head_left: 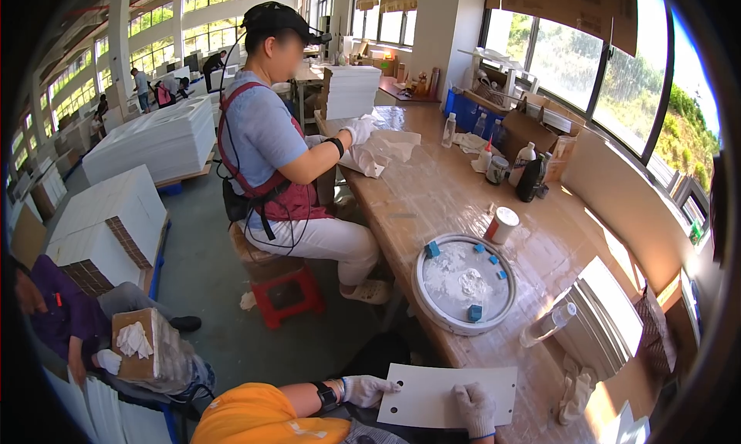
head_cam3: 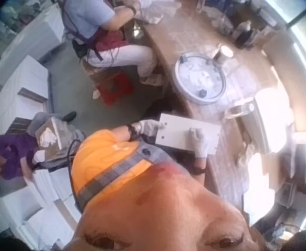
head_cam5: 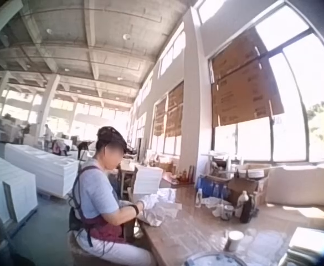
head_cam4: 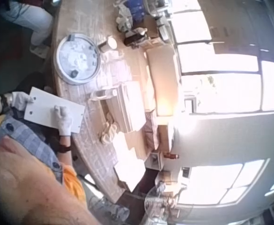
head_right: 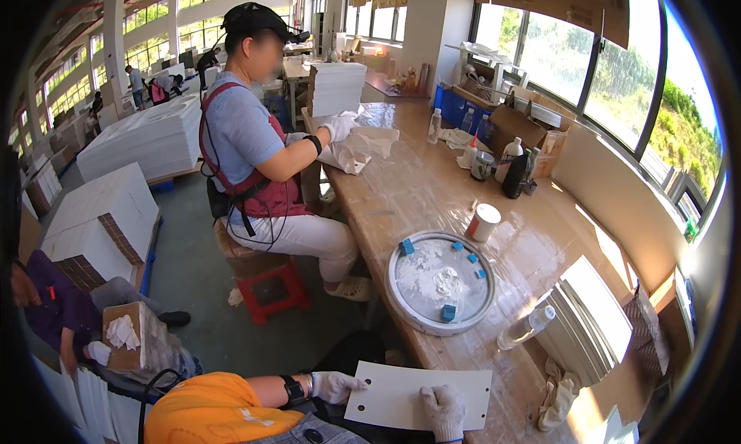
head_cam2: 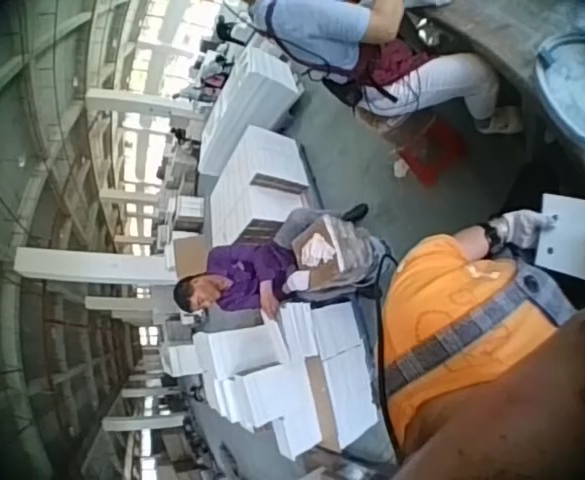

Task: Cleaning and inspecting white furniture panels using a cloth and small blue blocks.

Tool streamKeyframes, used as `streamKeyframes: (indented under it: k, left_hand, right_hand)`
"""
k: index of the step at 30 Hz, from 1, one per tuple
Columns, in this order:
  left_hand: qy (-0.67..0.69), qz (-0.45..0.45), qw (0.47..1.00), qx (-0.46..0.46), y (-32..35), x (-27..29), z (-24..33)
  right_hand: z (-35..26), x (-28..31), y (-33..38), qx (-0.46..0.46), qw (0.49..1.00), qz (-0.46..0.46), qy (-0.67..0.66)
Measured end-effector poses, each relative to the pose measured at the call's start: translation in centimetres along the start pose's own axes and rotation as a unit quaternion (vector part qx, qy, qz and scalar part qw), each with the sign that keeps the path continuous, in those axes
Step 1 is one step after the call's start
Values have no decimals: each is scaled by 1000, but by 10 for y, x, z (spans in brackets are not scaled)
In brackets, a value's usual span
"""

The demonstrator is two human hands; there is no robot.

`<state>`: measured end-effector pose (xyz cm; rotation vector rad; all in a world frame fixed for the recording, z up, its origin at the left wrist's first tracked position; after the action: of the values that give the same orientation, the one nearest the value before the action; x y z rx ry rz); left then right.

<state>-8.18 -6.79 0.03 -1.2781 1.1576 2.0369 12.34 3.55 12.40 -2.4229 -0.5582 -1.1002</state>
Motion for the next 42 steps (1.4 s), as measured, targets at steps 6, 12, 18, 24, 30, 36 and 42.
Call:
streamKeyframes:
  k: [6, 12, 18, 24, 30, 36, 42]
  left_hand:
    - [-5, -7, 1000, -4, -1, 2, 1]
    - [-3, -3, 1000, 11, -1, 3, -9]
    - [-15, 47, 998, 26, -4, 11, -7]
    - [-71, 64, 994, -50, 6, 8, 7]
    - [-77, 122, 987, -66, 10, -20, 11]
    - [-459, 331, 803, -184, 57, -102, 37]
    - [-860, 2, 266, -435, 82, -253, 40]
  right_hand:
    - [-2, 1, 0, 2, 1000, 8, -2]
    - [-5, 1, 7, -3, 1000, -11, 6]
    - [-12, 7, 12, -14, 1000, -7, 7]
    - [-22, 10, 10, -19, 984, -101, -147]
    - [-20, 14, 72, -184, 885, -224, -365]
    - [-17, 67, 99, -133, 789, -55, -597]
    - [50, 107, 127, -51, 876, 263, -401]
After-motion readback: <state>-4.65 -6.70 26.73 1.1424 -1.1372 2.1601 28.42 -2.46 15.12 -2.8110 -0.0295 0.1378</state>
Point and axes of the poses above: each hand's wrist, its own y-axis away from the middle knuckle, its own x-axis out of the back of the hand, z = x × y, the point moved 6 cm from there along -y, towards the middle knuckle, and after that the axes turned 11 degrees about x, right-handed, at the moved point
